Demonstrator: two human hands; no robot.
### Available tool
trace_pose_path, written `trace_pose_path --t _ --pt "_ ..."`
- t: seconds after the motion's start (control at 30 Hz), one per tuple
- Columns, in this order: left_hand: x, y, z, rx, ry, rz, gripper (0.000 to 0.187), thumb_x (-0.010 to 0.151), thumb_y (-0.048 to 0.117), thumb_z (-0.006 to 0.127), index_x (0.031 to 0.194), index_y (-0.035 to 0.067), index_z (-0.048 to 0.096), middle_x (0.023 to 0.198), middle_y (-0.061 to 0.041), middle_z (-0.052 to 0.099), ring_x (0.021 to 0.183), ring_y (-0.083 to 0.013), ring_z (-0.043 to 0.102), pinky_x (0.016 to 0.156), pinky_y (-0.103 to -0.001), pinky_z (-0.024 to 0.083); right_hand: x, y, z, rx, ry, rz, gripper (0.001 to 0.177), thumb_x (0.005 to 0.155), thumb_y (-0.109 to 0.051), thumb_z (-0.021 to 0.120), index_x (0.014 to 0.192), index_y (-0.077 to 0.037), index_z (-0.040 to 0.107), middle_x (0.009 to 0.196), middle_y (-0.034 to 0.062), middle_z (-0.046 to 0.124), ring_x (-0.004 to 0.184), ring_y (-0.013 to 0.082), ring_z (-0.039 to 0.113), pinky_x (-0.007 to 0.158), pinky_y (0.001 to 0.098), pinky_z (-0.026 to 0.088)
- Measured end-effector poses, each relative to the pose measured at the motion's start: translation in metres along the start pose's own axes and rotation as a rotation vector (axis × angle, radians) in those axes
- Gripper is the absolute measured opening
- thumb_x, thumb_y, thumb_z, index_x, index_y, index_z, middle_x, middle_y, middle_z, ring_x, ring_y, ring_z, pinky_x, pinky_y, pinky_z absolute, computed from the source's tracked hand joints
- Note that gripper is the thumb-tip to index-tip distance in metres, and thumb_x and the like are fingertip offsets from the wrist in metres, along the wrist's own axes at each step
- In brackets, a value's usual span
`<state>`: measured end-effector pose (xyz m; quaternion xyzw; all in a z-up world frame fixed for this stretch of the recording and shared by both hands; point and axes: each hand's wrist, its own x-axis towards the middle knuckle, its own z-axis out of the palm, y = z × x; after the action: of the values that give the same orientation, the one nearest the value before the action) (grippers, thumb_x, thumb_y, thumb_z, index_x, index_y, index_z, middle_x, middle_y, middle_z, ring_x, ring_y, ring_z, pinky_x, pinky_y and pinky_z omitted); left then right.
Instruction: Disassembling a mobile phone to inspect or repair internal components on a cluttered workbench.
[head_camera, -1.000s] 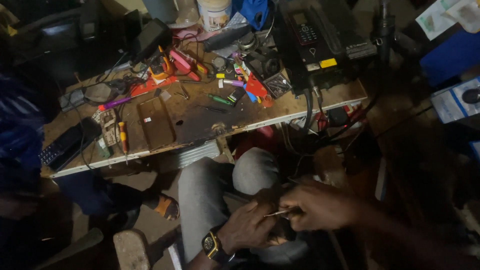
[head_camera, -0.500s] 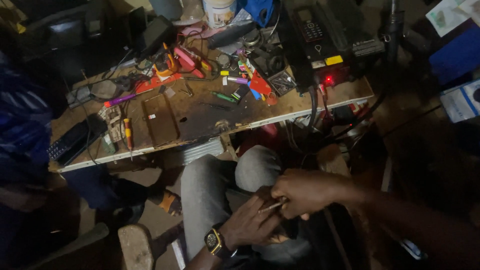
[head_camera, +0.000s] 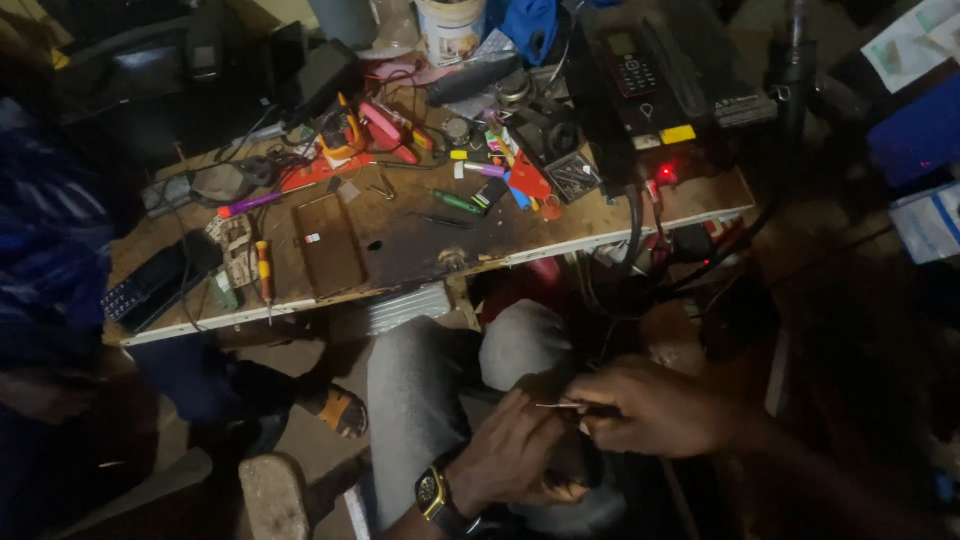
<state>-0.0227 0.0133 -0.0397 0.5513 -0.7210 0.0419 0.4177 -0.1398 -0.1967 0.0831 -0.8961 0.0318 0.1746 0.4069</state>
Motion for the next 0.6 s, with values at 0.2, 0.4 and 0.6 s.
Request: trace_pose_path --t 0.2,0.4,0.6 --pt "0.003 0.004 -0.012 -0.097 0.026 -0.275 0.092 0.085 0.065 0.078 0.142 -0.004 0.054 0.13 -0.023 0.056 0.13 -0.0445 0.058 0.114 -0.058 0.05 0.078 0.059 -0.027 0.225 0.21 -0.05 0.042 0.105 -0.042 0.049 0.121 -0.014 0.077 0.112 -0.0006 0.083 0.102 0.0106 0.076 0.088 0.0278 0.056" --pt "0.021 0.009 -0.02 -0.188 -0.096 -0.423 0.098 0.074 0.053 0.081 0.148 -0.004 0.05 0.148 -0.027 0.052 0.137 -0.0434 0.05 0.119 -0.051 0.04 0.29 0.14 -0.064 -0.408 0.428 0.085 0.029 0.095 -0.022 0.067 0.124 -0.02 0.07 0.099 0.0144 0.075 0.089 0.0364 0.073 0.072 0.0505 0.053" --pt "0.027 0.007 -0.024 -0.22 -0.136 -0.421 0.093 0.091 0.064 0.057 0.148 -0.008 0.043 0.152 -0.033 0.041 0.146 -0.052 0.04 0.121 -0.057 0.034 0.382 0.142 -0.094 -0.517 0.415 -0.086 0.063 0.085 0.007 0.054 0.145 -0.008 0.063 0.13 0.0285 0.067 0.117 0.0466 0.066 0.085 0.0597 0.055"
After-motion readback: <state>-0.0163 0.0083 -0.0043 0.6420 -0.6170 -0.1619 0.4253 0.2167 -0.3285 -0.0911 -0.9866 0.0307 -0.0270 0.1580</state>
